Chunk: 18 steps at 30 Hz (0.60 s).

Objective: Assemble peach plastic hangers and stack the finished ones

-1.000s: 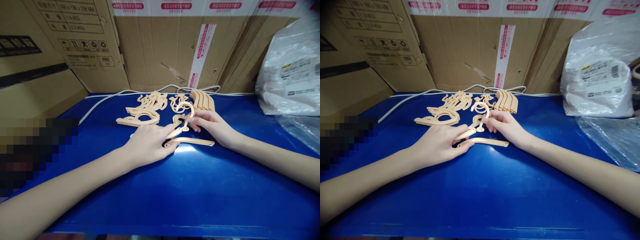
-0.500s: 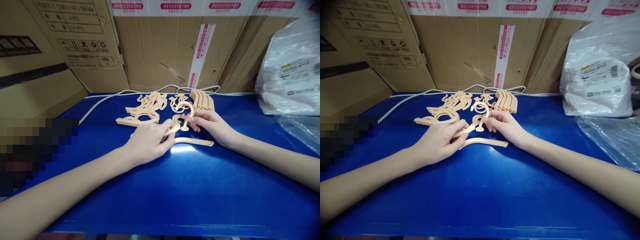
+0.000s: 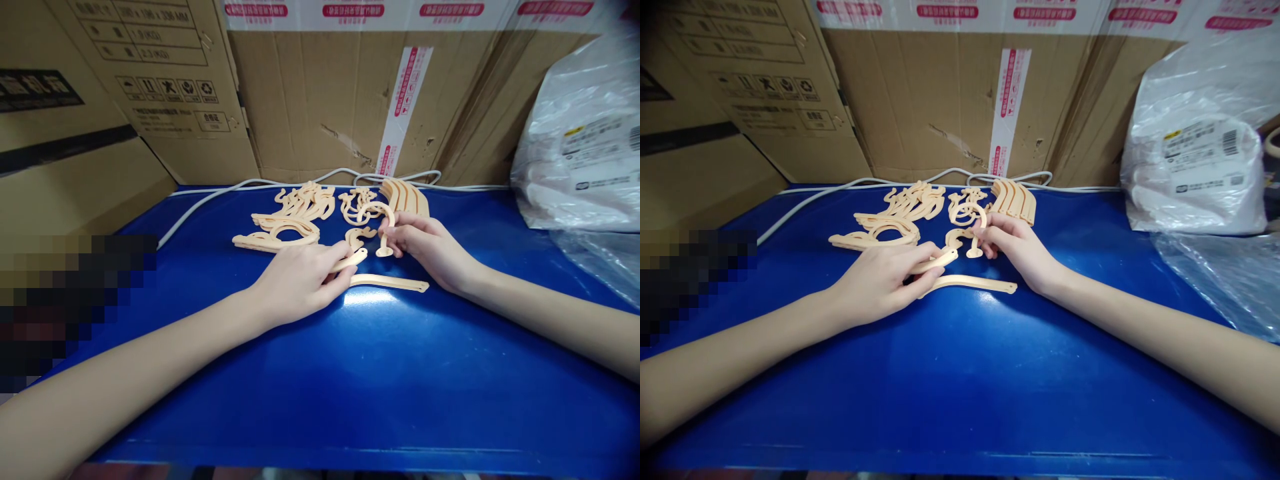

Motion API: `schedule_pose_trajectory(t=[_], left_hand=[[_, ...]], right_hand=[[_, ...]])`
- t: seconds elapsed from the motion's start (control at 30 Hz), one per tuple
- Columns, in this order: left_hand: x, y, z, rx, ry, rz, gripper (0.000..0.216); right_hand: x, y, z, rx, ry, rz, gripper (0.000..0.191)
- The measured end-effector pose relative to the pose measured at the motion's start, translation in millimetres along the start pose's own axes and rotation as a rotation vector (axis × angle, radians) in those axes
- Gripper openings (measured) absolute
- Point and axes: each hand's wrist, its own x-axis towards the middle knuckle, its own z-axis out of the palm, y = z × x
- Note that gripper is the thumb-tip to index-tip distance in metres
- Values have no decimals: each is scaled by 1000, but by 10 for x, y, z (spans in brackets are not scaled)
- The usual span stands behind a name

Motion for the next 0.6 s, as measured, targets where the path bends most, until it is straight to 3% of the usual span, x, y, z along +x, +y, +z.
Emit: schedule_pose_trajectory(t=[0.6], left_hand=[[2, -25, 30, -130, 88, 70, 16]], right_hand=[[-6, -50, 33, 161, 59, 56, 37]])
